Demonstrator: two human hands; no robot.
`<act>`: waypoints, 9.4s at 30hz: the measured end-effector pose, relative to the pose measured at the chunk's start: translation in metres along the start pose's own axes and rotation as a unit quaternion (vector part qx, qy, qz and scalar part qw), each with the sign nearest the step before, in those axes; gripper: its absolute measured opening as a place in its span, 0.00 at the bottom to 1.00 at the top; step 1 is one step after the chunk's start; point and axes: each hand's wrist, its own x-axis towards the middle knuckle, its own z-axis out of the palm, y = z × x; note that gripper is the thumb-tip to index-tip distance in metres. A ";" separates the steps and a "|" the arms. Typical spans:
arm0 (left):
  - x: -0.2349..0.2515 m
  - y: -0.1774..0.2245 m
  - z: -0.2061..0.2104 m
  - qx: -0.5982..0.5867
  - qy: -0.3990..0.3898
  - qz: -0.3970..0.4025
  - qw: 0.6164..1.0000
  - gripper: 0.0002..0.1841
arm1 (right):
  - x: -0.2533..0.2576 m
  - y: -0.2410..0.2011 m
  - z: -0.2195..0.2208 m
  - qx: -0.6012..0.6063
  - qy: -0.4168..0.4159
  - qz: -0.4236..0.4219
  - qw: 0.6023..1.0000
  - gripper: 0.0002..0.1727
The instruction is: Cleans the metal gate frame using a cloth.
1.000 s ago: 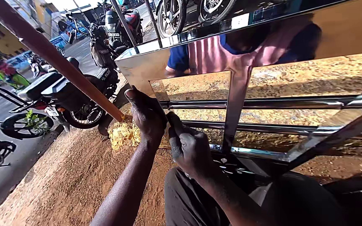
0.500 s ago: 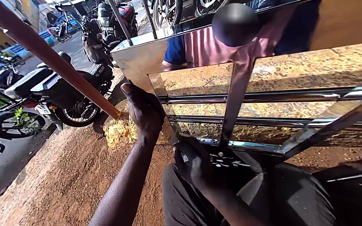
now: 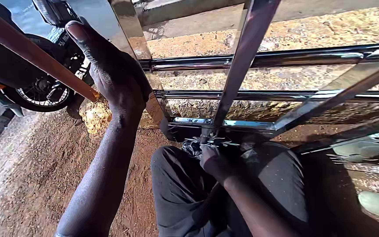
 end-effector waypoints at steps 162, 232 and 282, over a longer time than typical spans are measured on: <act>0.003 -0.025 -0.006 0.024 0.050 -0.020 0.998 0.25 | -0.054 -0.084 -0.135 -0.045 0.547 -0.380 0.744 0.13; 0.002 -0.025 -0.010 0.126 0.042 0.006 0.991 0.26 | -0.073 -0.131 -0.152 -0.171 0.362 -0.169 0.901 0.09; 0.006 -0.008 0.006 0.043 0.054 0.028 0.997 0.26 | -0.028 -0.114 -0.063 0.423 0.463 -0.336 0.703 0.13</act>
